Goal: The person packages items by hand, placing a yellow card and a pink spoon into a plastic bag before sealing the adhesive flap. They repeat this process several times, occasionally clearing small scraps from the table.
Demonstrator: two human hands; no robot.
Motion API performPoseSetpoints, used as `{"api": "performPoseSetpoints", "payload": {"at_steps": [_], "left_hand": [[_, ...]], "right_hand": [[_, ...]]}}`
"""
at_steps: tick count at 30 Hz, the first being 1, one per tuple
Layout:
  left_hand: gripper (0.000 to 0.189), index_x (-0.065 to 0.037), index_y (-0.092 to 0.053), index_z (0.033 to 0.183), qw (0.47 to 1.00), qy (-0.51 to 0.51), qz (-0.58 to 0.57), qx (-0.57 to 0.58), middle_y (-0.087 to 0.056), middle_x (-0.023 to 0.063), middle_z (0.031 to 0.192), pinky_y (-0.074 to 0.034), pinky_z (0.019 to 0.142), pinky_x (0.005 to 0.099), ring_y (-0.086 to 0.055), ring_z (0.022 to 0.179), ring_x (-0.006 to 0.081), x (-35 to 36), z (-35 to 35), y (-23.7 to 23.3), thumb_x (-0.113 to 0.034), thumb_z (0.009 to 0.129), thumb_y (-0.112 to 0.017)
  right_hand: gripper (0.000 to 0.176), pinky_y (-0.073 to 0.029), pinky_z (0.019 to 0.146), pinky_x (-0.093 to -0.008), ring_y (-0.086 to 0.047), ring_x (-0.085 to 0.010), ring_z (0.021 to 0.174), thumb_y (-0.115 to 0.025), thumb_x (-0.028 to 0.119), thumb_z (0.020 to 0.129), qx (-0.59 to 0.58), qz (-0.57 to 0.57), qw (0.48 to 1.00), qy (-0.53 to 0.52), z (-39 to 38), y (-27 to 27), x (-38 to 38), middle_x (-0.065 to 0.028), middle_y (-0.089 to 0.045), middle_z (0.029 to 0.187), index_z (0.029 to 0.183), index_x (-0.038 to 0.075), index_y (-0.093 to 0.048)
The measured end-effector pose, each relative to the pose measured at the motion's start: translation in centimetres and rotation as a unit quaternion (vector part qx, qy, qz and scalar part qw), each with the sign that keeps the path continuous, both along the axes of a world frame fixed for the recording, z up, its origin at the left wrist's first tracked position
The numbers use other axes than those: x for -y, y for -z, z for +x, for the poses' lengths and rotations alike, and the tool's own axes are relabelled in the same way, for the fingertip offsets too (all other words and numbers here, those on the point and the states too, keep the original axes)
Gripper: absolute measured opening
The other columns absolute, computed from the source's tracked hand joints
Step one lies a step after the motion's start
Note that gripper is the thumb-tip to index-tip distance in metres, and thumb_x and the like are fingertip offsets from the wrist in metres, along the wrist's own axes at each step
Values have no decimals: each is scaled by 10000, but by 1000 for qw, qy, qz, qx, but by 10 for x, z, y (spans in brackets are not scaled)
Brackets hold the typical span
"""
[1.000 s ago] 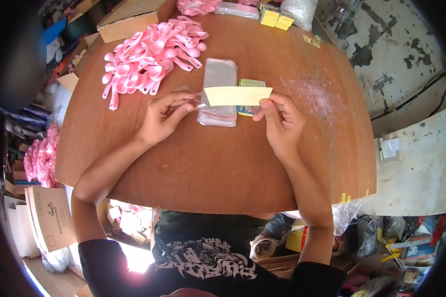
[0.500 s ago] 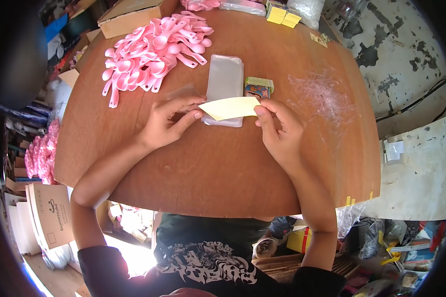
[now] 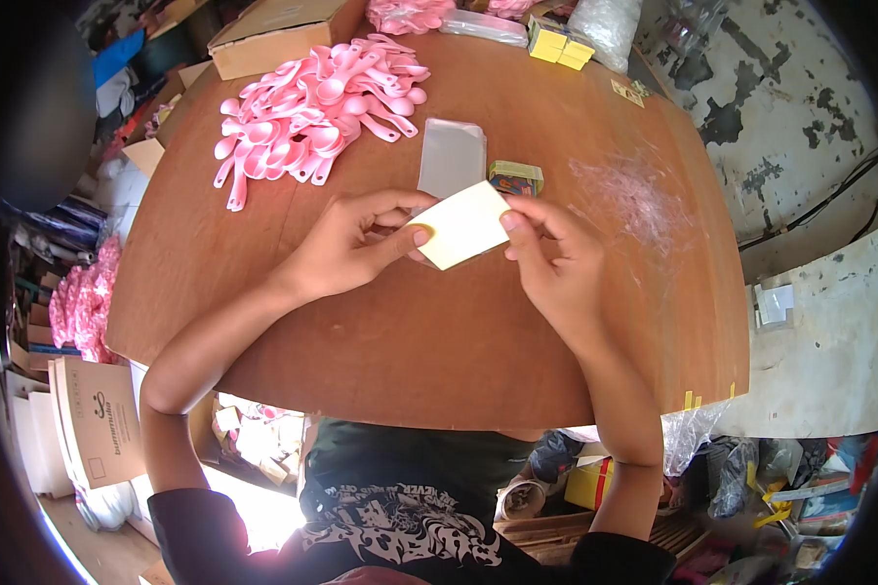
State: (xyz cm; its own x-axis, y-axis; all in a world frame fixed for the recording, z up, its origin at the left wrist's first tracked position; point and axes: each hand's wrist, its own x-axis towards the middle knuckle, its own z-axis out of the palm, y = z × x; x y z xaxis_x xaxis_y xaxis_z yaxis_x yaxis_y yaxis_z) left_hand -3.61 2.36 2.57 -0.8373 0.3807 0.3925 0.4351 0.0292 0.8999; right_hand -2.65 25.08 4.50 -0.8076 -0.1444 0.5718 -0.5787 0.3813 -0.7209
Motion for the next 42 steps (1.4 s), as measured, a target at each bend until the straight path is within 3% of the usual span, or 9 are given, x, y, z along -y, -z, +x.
{"api": "performPoseSetpoints", "payload": {"at_steps": [2,5,8,16,21,30,42], "left_hand": [[269,43,-605,1144,992,62,27,106,-707,163,926,-551,667,273,-695,807,156,-3,4,-14,-65,899,-618],[278,40,-609,1139,987,83,-16,135,-709,133,846,-511,605,254,-681,736,134,-1,4,-30,-84,891,-631],[338,48,-571,1192,984,106,-10,143,-704,100,895,-511,678,232,-649,792,87,-7,2,-41,-114,905,-647],[298,42,-612,1129,989,80,-68,108,-702,84,851,-484,624,224,-622,740,60,-28,-5,-50,-144,901,-658],[287,43,-619,1112,991,65,-68,95,-703,94,833,-484,615,231,-615,723,64,-36,-11,-45,-149,902,-659],[250,26,-637,1082,991,37,-95,81,-699,84,819,-461,591,241,-593,702,56,-45,-19,-33,-152,907,-654],[265,34,-636,1099,992,17,-118,35,-697,106,902,-500,663,259,-631,767,97,-59,-27,-26,-147,906,-649]], "right_hand": [[150,-509,556,-203,-618,-84,636,-654,62,889,36,-88,995,-15,2,-11,-3,-71,-682,839,1017,-16,-651],[176,-507,568,-204,-621,-82,642,-659,63,888,32,-107,994,-6,7,-20,-11,-87,-682,842,1038,-26,-633],[163,-499,599,-202,-629,-90,672,-662,66,889,52,-112,992,-25,14,-26,-7,-86,-681,845,1016,-32,-636],[163,-502,721,-228,-621,-105,841,-640,38,897,61,-84,991,-86,12,-20,-9,-70,-658,943,1042,-35,-644],[180,-536,736,-256,-623,-124,913,-632,31,896,207,-114,962,-136,8,-21,-20,-94,-640,1012,1060,-44,-631],[238,-572,763,-290,-634,-143,930,-631,42,890,253,-85,950,-164,-1,-14,-25,-98,-647,1048,1115,-38,-623],[244,-571,789,-297,-633,-152,953,-658,83,884,322,-88,927,-174,-7,-19,-35,-97,-648,1064,1099,-29,-634]]}}
